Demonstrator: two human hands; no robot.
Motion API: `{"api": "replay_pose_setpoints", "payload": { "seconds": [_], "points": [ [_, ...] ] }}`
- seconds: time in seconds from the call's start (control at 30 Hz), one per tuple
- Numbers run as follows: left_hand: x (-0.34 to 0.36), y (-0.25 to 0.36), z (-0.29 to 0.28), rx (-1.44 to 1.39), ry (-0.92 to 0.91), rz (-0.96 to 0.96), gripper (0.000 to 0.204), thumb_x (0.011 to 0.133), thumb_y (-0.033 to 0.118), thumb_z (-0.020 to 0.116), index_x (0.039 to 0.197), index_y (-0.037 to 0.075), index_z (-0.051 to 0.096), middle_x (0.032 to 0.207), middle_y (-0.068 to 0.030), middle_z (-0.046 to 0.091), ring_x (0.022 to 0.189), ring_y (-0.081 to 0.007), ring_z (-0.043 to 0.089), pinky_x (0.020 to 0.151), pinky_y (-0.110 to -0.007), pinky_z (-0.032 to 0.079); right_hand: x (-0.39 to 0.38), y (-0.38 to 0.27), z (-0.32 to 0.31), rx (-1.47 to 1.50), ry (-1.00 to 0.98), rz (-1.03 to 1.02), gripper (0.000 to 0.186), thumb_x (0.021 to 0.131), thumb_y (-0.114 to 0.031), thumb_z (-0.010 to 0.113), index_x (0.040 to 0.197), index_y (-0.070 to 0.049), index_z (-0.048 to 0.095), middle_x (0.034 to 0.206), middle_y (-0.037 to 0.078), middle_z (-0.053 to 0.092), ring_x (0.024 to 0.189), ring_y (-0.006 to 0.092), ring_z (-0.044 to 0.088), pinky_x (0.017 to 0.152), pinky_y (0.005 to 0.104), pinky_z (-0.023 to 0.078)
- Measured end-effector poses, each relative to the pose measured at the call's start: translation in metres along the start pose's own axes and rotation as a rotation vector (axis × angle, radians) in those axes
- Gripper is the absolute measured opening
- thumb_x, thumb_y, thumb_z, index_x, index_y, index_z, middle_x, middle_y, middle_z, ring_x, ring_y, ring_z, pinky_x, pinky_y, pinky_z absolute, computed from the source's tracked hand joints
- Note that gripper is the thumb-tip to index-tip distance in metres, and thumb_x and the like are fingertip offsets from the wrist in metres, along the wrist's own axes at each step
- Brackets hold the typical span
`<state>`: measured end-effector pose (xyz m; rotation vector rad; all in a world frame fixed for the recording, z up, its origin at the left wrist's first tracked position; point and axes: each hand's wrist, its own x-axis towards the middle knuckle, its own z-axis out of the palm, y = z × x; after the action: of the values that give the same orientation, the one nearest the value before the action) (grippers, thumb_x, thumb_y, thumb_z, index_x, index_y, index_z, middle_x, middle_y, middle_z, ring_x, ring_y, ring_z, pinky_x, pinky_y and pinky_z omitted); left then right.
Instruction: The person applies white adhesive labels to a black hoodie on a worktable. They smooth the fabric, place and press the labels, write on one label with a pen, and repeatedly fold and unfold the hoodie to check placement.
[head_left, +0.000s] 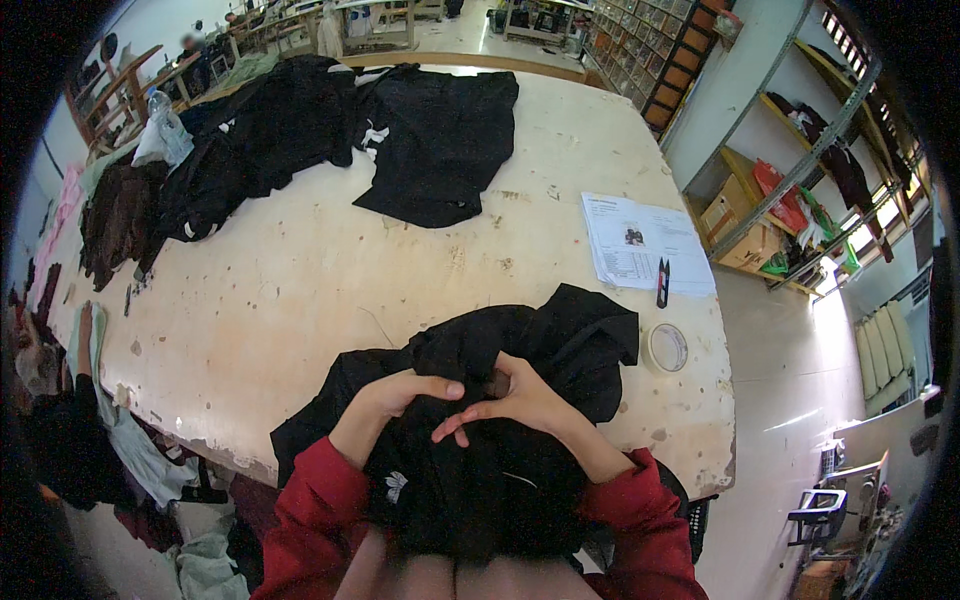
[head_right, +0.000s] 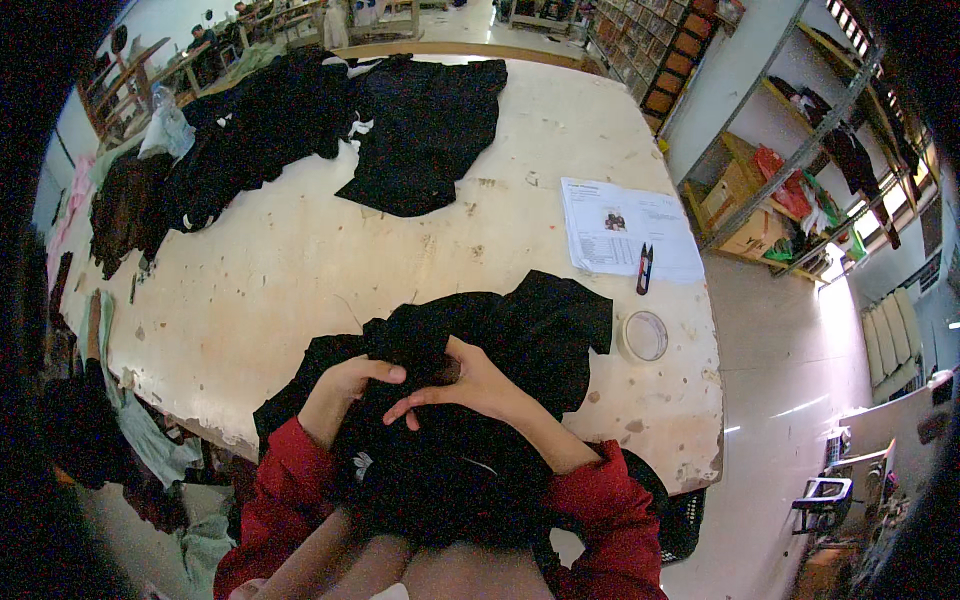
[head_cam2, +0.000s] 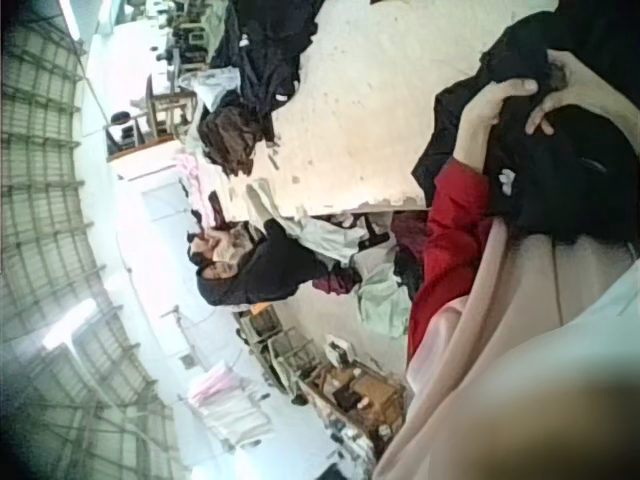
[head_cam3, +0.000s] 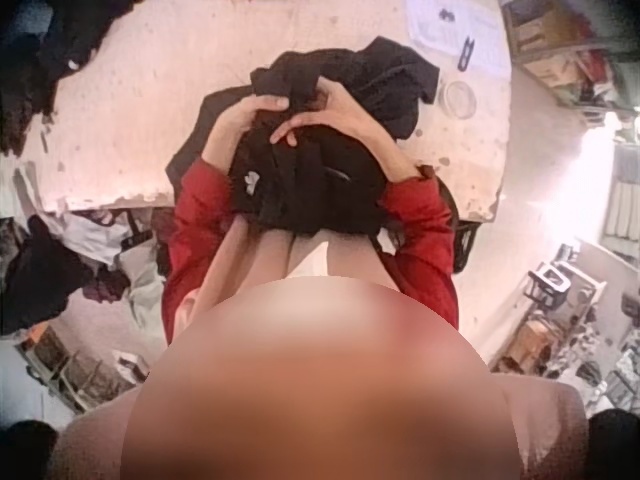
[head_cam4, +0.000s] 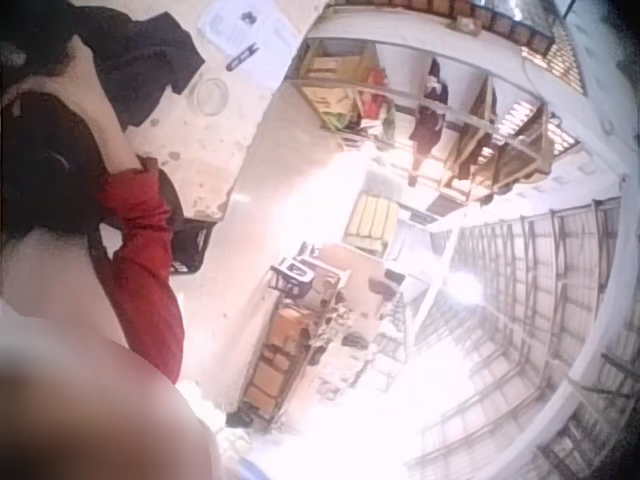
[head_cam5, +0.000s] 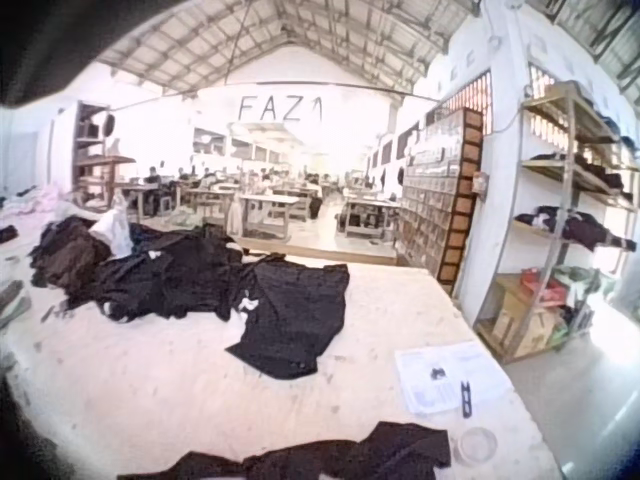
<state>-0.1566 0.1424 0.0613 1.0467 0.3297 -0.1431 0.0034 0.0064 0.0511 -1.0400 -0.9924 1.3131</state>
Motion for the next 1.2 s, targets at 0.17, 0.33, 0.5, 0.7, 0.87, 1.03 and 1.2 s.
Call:
{"api": "replay_pose_setpoints", "payload": {
  "seconds": [0.17, 0.33, 0.5, 0.7, 0.87, 1.03, 1.2],
  "points": [
    [-0.003, 0.002, -0.002, -0.063, -0.439, 0.127, 0.042, 0.077, 0.025, 0.071, 0.103, -0.008, 0.064, 0.093, -0.0223, 0.068, 0.083, -0.0368, 0.067, 0.09, -0.047, 0.048, -0.003, 0.011, -0.003, -0.429, 0.015, -0.103, 0.043, 0.079, 0.011, 0.065, 0.12, -0.002, 0.058, 0.106, 0.009, 0.063, 0.083, 0.0148, 0.064, 0.073, 0.0292, 0.053],
    [0.009, 0.016, 0.013, 0.376, -0.291, 0.241, 0.029, 0.076, 0.016, 0.079, 0.097, 0.0, 0.068, 0.101, -0.0129, 0.069, 0.087, -0.0209, 0.067, 0.088, -0.035, 0.049, -0.004, 0.012, 0.006, -0.427, 0.414, -0.307, 0.052, 0.067, 0.024, 0.05, 0.109, -0.001, 0.067, 0.095, 0.009, 0.064, 0.06, 0.0095, 0.062, 0.049, 0.023, 0.049],
    [0.012, 0.016, 0.017, 0.639, 0.617, 0.433, 0.016, 0.074, 0.004, 0.073, 0.084, 0.001, 0.062, 0.071, -0.0025, 0.065, 0.075, -0.0083, 0.061, 0.072, -0.026, 0.049, -0.005, -0.015, -0.009, -0.342, 0.699, -0.317, 0.062, 0.06, 0.022, 0.046, 0.117, -0.003, 0.049, 0.115, 0.008, 0.051, 0.102, 0.0159, 0.058, 0.09, 0.0259, 0.046],
    [0.02, 0.008, 0.027, 0.494, 0.508, 0.517, 0.032, 0.077, 0.005, 0.067, 0.102, 0.006, 0.046, 0.092, -0.0028, 0.059, 0.075, -0.0109, 0.058, 0.07, -0.027, 0.046, -0.008, -0.016, -0.011, 0.474, 0.523, -0.127, 0.087, 0.073, 0.019, 0.045, 0.15, -0.011, 0.021, 0.128, 0.015, 0.051, 0.109, 0.0178, 0.059, 0.084, 0.0262, 0.053],
    [0.023, 0.005, 0.033, 0.401, 0.519, 0.437, 0.041, 0.077, 0.003, 0.066, 0.111, 0.007, 0.044, 0.094, -0.0068, 0.059, 0.086, -0.0125, 0.059, 0.077, -0.028, 0.046, -0.008, -0.033, -0.011, -0.142, 0.428, -0.248, 0.089, 0.072, 0.019, 0.048, 0.151, -0.012, 0.022, 0.132, 0.015, 0.05, 0.104, 0.0135, 0.06, 0.083, 0.0251, 0.053],
    [0.019, 0.001, 0.027, 0.634, 0.429, 0.339, 0.058, 0.074, 0.002, 0.068, 0.124, 0.006, 0.037, 0.106, -0.0171, 0.062, 0.097, -0.0226, 0.064, 0.086, -0.032, 0.047, -0.012, -0.023, -0.009, 0.447, 0.36, -0.052, 0.086, 0.073, 0.013, 0.047, 0.152, -0.012, 0.023, 0.13, 0.006, 0.053, 0.095, 0.0113, 0.061, 0.08, 0.0258, 0.051],
    [0.032, -0.011, 0.03, 0.716, 0.523, 0.663, 0.075, 0.071, 0.001, 0.073, 0.136, 0.008, 0.036, 0.129, -0.0176, 0.053, 0.119, -0.0251, 0.053, 0.098, -0.037, 0.044, -0.013, -0.01, -0.009, 0.674, 0.233, 0.037, 0.079, 0.078, 0.005, 0.048, 0.152, -0.009, 0.023, 0.122, 0.004, 0.058, 0.093, 0.0106, 0.061, 0.084, 0.0263, 0.049]
  ]
}}
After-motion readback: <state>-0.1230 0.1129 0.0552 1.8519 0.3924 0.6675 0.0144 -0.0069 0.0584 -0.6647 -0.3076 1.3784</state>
